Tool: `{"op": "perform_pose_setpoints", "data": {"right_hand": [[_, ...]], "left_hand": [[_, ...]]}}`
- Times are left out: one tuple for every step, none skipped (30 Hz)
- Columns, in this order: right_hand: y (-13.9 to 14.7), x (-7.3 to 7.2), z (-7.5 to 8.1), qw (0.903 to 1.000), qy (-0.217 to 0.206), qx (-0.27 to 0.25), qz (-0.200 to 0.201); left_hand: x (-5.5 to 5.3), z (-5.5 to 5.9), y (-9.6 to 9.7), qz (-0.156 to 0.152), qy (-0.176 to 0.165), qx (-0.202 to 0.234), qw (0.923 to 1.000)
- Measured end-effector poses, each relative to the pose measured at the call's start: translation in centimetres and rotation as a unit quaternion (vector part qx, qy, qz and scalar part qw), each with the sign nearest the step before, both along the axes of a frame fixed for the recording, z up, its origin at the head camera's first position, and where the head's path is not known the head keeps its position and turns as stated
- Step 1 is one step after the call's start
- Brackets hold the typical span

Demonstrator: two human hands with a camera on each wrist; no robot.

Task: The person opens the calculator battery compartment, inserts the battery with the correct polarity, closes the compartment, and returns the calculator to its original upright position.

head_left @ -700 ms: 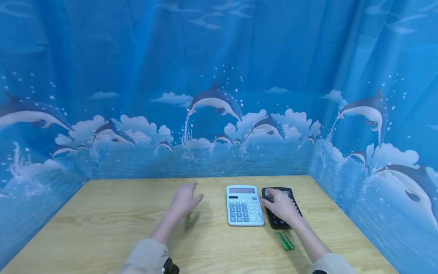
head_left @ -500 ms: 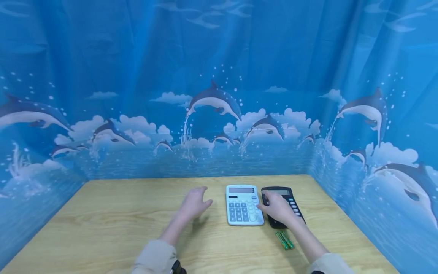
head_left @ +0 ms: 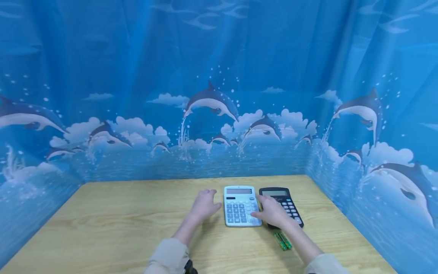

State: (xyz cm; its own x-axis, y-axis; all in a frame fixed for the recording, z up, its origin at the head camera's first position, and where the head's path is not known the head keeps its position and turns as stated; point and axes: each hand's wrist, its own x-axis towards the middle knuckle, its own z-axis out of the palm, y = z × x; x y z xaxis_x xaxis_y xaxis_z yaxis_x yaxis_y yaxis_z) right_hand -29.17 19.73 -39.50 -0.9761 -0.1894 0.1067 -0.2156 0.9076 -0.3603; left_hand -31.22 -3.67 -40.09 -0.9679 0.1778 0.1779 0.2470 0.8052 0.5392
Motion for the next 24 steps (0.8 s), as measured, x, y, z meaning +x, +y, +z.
{"op": "perform_pose_setpoints", "data": {"right_hand": [[-0.1,0.0,0.0,1.0,-0.002,-0.003,-0.002],[-0.1,0.0,-0.1,1.0,-0.005,-0.006,-0.004],[-0.2,-0.1,-0.1,0.9999,-0.007,-0.008,-0.007],[-0.3,-0.1,-0.1,0.9999,-0.009,-0.01,-0.011],[-0.3,-0.2,-0.2,0.9998,-0.011,-0.011,-0.014],[-0.4,-0.2,-0.3,0.9997,-0.011,-0.013,-0.016],[-0.4,-0.3,-0.3,0.9997,-0.011,-0.012,-0.017],[-0.5,-0.3,-0.4,0.9997,-0.012,-0.012,-0.019],[-0.6,-0.4,-0.4,0.9997,-0.012,-0.011,-0.02],[-0.6,-0.4,-0.5,0.9997,-0.013,-0.01,-0.02],[-0.7,-0.5,-0.5,0.9997,-0.014,-0.008,-0.02],[-0.7,-0.5,-0.6,0.9997,-0.014,-0.006,-0.019],[-0.7,-0.5,-0.6,0.9997,-0.015,-0.003,-0.019],[-0.8,-0.5,-0.6,0.9997,-0.015,0.0,-0.02],[-0.8,-0.5,-0.6,0.9997,-0.015,0.004,-0.019],[-0.8,-0.5,-0.6,0.9997,-0.013,0.011,-0.017],[-0.8,-0.5,-0.7,0.9996,-0.012,0.018,-0.015],[-0.8,-0.5,-0.7,0.9996,-0.01,0.024,-0.014],[-0.8,-0.4,-0.7,0.9994,-0.009,0.03,-0.013],[-0.8,-0.4,-0.7,0.9993,-0.009,0.036,-0.011],[-0.9,-0.4,-0.8,0.9991,-0.009,0.039,-0.01],[-0.9,-0.3,-0.8,0.999,-0.011,0.042,-0.01],[-1.0,-0.3,-0.8,0.999,-0.012,0.042,-0.01],[-1.0,-0.2,-0.9,0.999,-0.015,0.041,-0.011]], "left_hand": [[0.0,-0.1,0.2,0.004,-0.007,0.006,0.9999],[-0.1,-0.2,0.4,0.009,-0.017,0.013,0.9997],[-0.1,-0.2,0.6,0.013,-0.024,0.02,0.9994],[-0.2,-0.3,0.8,0.015,-0.028,0.024,0.9992],[-0.2,-0.4,1.0,0.017,-0.031,0.027,0.999],[-0.3,-0.4,1.2,0.019,-0.034,0.028,0.9989],[-0.3,-0.5,1.3,0.02,-0.035,0.027,0.9988],[-0.4,-0.5,1.5,0.021,-0.035,0.025,0.9988],[-0.5,-0.6,1.6,0.021,-0.035,0.025,0.9988],[-0.5,-0.6,1.7,0.021,-0.037,0.027,0.9987],[-0.6,-0.6,1.8,0.02,-0.038,0.029,0.9986],[-0.7,-0.7,2.0,0.019,-0.04,0.034,0.9984],[-0.7,-0.7,2.1,0.015,-0.041,0.041,0.9982],[-0.8,-0.7,2.2,0.011,-0.045,0.049,0.9977],[-0.9,-0.8,2.3,0.006,-0.051,0.059,0.9969],[-1.0,-0.8,2.4,-0.001,-0.056,0.069,0.9961],[-1.1,-0.9,2.5,-0.01,-0.057,0.076,0.9954],[-1.3,-1.0,2.7,-0.017,-0.062,0.086,0.9942],[-1.4,-1.0,2.8,-0.026,-0.065,0.096,0.9929],[-1.5,-1.0,2.9,-0.032,-0.068,0.105,0.9917],[-1.6,-1.1,3.0,-0.038,-0.069,0.113,0.9904],[-1.7,-1.2,3.1,-0.045,-0.069,0.121,0.9893],[-1.7,-1.3,3.3,-0.047,-0.074,0.129,0.9878],[-1.8,-1.3,3.4,-0.047,-0.079,0.134,0.9866]]}}
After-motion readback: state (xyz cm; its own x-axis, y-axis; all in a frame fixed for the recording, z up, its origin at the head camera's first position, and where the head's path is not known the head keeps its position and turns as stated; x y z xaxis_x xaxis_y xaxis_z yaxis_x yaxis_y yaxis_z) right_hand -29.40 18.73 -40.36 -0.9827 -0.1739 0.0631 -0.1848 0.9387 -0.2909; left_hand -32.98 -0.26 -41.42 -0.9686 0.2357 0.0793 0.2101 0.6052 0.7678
